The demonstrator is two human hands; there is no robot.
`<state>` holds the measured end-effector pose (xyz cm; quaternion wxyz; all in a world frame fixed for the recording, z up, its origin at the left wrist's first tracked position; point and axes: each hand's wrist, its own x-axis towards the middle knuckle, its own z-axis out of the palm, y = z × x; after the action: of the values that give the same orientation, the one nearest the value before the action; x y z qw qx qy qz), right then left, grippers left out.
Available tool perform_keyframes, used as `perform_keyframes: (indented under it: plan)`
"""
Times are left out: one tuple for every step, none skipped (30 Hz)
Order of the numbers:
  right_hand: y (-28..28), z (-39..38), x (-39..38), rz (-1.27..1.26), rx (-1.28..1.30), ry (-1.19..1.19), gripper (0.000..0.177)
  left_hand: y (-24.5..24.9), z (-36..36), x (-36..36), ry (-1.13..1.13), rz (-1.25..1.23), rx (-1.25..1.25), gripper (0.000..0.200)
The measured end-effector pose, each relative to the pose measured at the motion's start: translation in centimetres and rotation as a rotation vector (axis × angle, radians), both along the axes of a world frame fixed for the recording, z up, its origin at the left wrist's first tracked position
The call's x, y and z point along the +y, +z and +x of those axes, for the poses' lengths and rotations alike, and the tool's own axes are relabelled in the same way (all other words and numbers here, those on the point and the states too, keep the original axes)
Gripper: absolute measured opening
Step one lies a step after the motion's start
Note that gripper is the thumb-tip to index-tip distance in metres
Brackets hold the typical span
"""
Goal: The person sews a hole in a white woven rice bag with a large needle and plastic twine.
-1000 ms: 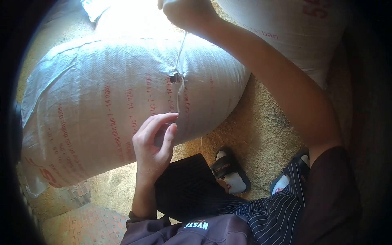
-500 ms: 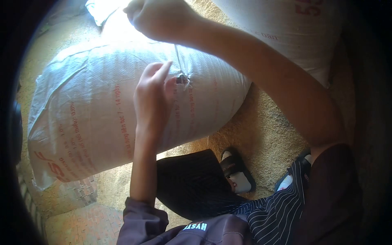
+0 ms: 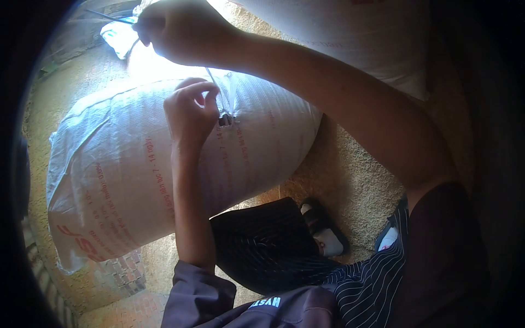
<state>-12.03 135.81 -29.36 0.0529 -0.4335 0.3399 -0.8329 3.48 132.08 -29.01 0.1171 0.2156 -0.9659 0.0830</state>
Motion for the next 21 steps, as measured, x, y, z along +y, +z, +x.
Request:
perform_keyframes:
  plan:
    - [0.2, 0.0, -0.2, 0.000, -0.003, 0.003, 0.024, 0.0, 0.0, 0.0, 0.003, 0.000, -0.003, 0.006]
    - [0.4, 0.0, -0.5, -0.012, 0.028, -0.040, 0.024, 0.0, -0.1, 0.2, 0.025, -0.005, 0.036, 0.006]
    - [0.6, 0.0, -0.7, -0.026, 0.060, -0.082, 0.024, 0.0, -0.1, 0.4, 0.047, -0.011, 0.075, 0.006]
    - [0.5, 0.2, -1.0, -0.054, 0.036, -0.081, 0.024, 0.0, 0.0, 0.6, 0.053, -0.013, 0.072, 0.006]
    - [0.7, 0.4, -0.8, -0.054, 0.032, -0.076, 0.024, 0.1, 0.0, 0.7, 0.097, 0.034, 0.089, 0.006]
    - [0.9, 0.4, -0.5, -0.030, 0.013, -0.055, 0.025, 0.3, 0.0, 0.9, 0.141, 0.081, 0.107, 0.007]
    - [1.0, 0.2, -0.1, -0.003, -0.004, -0.033, 0.026, 1.0, -0.1, 1.0, 0.147, 0.082, 0.106, 0.007]
    - [1.8, 0.0, 0.8, 0.123, -0.053, 0.065, 0.028, 2.1, -0.3, 1.2, 0.288, 0.256, -0.001, 0.006]
    - [1.5, -0.1, 0.8, 0.124, -0.049, 0.064, 0.028, 2.8, -0.4, 1.2, 0.421, 0.429, -0.107, 0.006]
    - [1.1, -0.2, 0.7, 0.079, -0.038, 0.079, 0.028, 2.8, -0.2, 1.1, 0.416, 0.431, -0.105, 0.006]
    - [1.0, -0.2, 0.9, 0.035, -0.029, 0.094, 0.029, 2.7, 0.1, 1.0, 0.373, 0.420, -0.174, 0.007]
    - [1.0, -0.3, 1.2, 0.037, -0.029, 0.092, 0.029, 2.5, 0.2, 1.1, 0.330, 0.407, -0.243, 0.008]
    - [0.9, -0.2, 1.6, 0.048, -0.009, 0.090, 0.029, 2.5, 0.1, 1.2, 0.328, 0.409, -0.243, 0.008]
    - [0.9, -0.2, 2.1, 0.060, 0.010, 0.089, 0.029, 2.9, -0.3, 1.6, 0.351, 0.391, -0.309, 0.009]
    - [0.7, -0.1, 2.3, 0.062, 0.011, 0.088, 0.029, 3.2, -0.6, 1.9, 0.372, 0.372, -0.374, 0.009]
    - [0.5, -0.2, 2.4, 0.085, 0.037, 0.076, 0.029, 2.9, -0.5, 1.8, 0.370, 0.373, -0.373, 0.009]
    - [0.3, -0.3, 2.5, 0.108, 0.063, 0.063, 0.029, 2.5, -0.2, 1.5, 0.293, 0.343, -0.329, 0.009]
    - [0.3, -0.5, 2.7, 0.108, 0.065, 0.061, 0.029, 2.2, -0.1, 1.2, 0.216, 0.314, -0.285, 0.008]
    - [0.2, -0.7, 2.8, 0.139, 0.099, 0.036, 0.030, 1.9, 0.0, 1.1, 0.217, 0.315, -0.283, 0.008]
    - [0.2, -0.8, 3.0, 0.170, 0.131, 0.011, 0.030, 1.7, 0.1, 1.0, 0.192, 0.290, -0.255, 0.008]
    - [0.4, -0.9, 3.1, 0.168, 0.132, 0.013, 0.030, 1.5, 0.1, 1.0, 0.166, 0.264, -0.227, 0.009]
